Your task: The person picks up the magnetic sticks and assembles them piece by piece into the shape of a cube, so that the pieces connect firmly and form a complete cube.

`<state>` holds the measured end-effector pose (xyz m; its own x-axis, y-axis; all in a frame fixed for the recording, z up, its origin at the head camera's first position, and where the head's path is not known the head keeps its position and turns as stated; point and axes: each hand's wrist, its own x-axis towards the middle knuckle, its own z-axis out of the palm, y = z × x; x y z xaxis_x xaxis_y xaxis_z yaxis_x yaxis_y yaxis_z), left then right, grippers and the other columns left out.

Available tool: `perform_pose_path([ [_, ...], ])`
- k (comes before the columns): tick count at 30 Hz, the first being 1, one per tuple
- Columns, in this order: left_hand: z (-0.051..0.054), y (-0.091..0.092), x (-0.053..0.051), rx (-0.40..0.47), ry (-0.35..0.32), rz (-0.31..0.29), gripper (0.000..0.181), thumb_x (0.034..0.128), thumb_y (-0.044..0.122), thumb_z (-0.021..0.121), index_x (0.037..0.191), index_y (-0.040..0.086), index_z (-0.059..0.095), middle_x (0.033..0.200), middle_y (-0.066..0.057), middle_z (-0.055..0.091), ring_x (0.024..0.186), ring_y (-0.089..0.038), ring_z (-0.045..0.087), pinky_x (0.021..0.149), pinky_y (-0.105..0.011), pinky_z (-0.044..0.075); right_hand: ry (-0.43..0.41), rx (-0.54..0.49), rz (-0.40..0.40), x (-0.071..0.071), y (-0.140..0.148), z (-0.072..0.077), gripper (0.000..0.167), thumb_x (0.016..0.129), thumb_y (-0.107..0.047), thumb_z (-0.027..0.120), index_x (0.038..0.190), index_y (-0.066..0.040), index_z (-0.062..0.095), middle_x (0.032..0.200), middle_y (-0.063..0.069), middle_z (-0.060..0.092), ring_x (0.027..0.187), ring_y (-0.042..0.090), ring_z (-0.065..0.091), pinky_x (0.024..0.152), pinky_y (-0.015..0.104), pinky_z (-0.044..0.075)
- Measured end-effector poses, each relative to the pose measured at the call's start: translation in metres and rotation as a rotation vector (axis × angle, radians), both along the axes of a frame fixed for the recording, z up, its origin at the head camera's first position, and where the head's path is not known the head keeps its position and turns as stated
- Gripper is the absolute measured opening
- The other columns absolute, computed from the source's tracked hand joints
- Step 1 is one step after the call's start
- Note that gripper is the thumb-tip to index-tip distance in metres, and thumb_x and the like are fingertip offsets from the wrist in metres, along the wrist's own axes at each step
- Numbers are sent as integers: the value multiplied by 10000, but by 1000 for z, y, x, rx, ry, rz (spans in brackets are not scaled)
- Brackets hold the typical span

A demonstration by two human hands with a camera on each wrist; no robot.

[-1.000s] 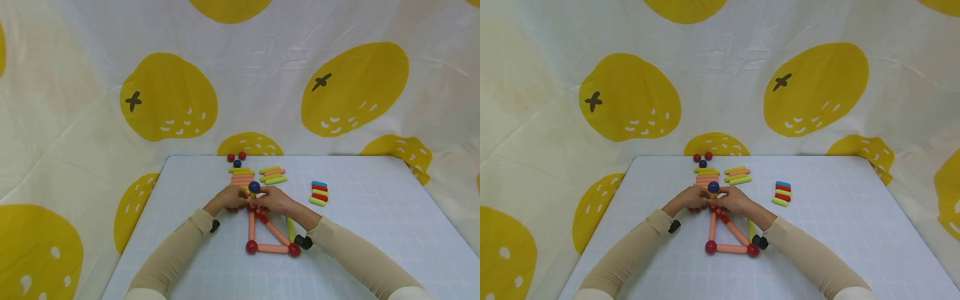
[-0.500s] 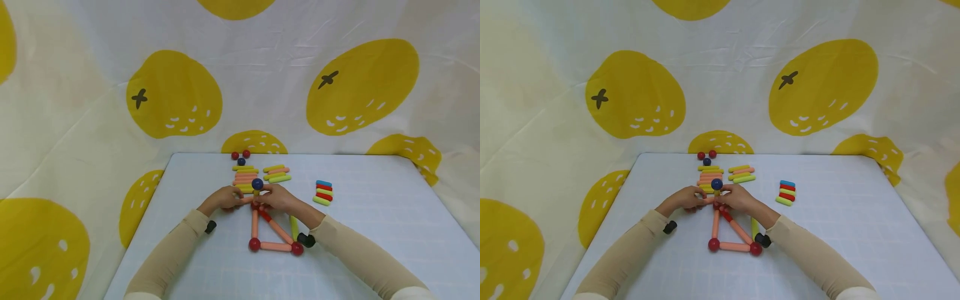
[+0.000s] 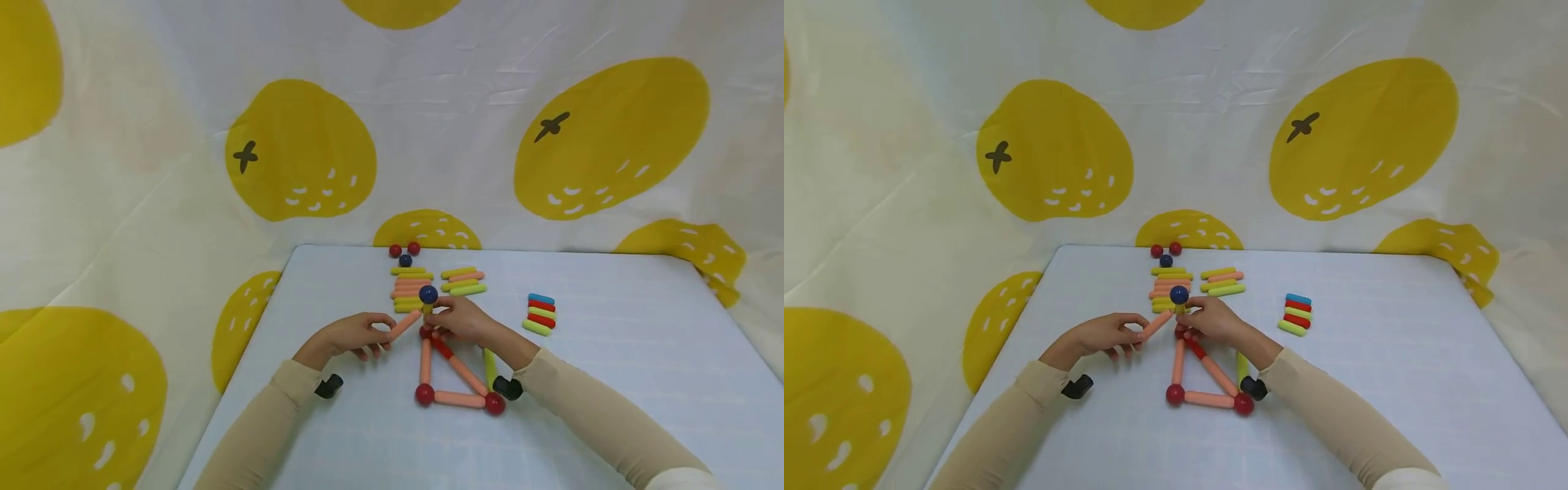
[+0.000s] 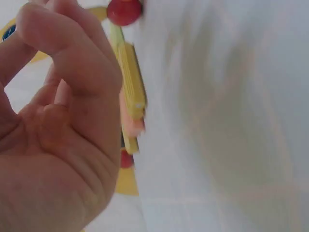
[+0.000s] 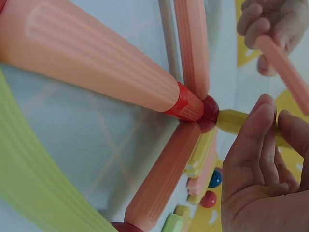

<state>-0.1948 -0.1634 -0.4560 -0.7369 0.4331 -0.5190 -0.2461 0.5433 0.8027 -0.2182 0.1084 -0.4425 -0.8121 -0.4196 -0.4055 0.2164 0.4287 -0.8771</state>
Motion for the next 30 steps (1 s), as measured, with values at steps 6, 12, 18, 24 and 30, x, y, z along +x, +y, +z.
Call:
perform_pose_path([
  [6,9,17,14,139,-41,-5,265,1039,300,600,1253,147,571,1011,-131,693,732,-159,613,578,-246,505,-4,4,-3,-1,0,-1,440,991,-249,683,1386,-87,577,1007,112,760,752,154,668,736,289,573],
  [12,13,27,24,191,-84,19,226,1046,292,583,1216,144,569,923,-22,673,712,-139,605,560,-235,485,10,-6,15,-1,1,0,448,1003,-239,665,1397,-56,558,1003,122,759,755,162,658,715,277,552],
  [18,11,32,29,219,-114,44,208,1056,297,552,1200,148,568,905,6,682,700,-131,595,550,-225,479,2,2,5,-1,0,1,429,999,-220,667,1389,-72,568,959,110,762,738,157,649,701,266,544],
  [24,14,39,30,234,-114,33,213,1067,325,527,1152,135,572,886,-4,688,681,-130,600,536,-230,487,1,12,4,-1,0,2,464,996,-234,671,1410,-63,548,946,97,755,737,156,652,701,259,550],
  [30,18,45,30,269,-112,-15,283,1077,385,496,1120,121,590,896,-7,686,704,-136,614,550,-229,502,32,56,7,1,-1,1,451,993,-200,647,1412,-63,555,886,78,721,737,164,639,663,263,526],
])
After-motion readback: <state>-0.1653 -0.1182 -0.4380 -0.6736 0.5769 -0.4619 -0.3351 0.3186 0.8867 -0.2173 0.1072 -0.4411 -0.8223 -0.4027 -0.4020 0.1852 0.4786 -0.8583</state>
